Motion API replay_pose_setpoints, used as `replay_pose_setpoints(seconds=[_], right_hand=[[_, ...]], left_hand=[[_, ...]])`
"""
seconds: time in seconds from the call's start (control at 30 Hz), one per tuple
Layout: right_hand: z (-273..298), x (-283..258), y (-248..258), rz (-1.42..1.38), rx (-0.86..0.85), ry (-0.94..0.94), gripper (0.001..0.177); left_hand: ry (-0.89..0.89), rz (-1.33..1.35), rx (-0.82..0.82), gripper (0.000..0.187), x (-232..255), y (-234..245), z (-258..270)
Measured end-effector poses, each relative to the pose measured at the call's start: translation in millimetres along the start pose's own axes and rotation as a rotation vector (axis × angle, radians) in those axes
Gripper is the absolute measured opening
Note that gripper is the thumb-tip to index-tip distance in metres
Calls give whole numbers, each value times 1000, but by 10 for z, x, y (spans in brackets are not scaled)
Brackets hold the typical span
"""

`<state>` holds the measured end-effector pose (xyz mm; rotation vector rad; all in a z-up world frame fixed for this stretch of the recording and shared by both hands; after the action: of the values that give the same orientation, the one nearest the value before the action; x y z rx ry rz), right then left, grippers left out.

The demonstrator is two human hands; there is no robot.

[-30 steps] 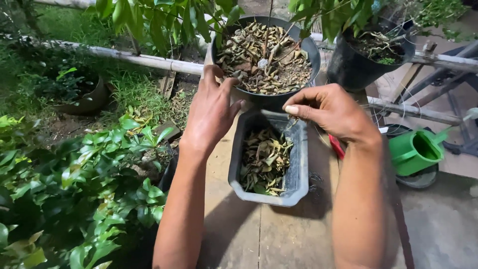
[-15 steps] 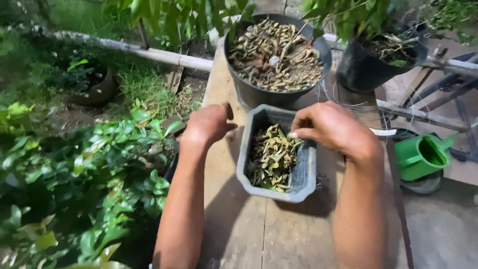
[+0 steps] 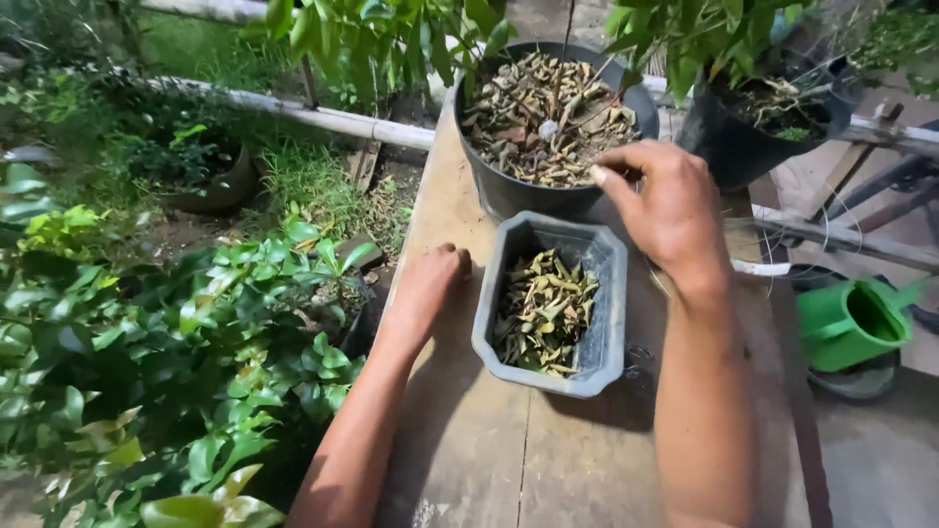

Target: Picking out dried leaves and debris from a potted plant by hand and placing them into a separate container.

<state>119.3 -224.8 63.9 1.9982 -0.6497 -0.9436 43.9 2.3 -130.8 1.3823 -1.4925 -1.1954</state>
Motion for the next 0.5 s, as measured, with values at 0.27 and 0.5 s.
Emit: replay_pose_setpoints(seconds=[0.27,0.5], right_hand=[[-444,-267,-175,2,-372,-88,35],[-659,-250,-435,-45,-544,3,21]], left_hand=[[253,591,24,14,-201,703,65],[-90,362,-17,12,788,1434,-83]])
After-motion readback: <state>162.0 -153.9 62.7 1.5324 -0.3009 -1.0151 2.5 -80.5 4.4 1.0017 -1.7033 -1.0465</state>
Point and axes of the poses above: each hand's wrist, its own z-axis away from the middle knuckle, its own y-axis out of the back of the hand, x = y × z, the point moved 6 cm from there along -z, towards the middle knuckle, and after that the axes turned 8 degrees about -z, right-handed, at the moved point
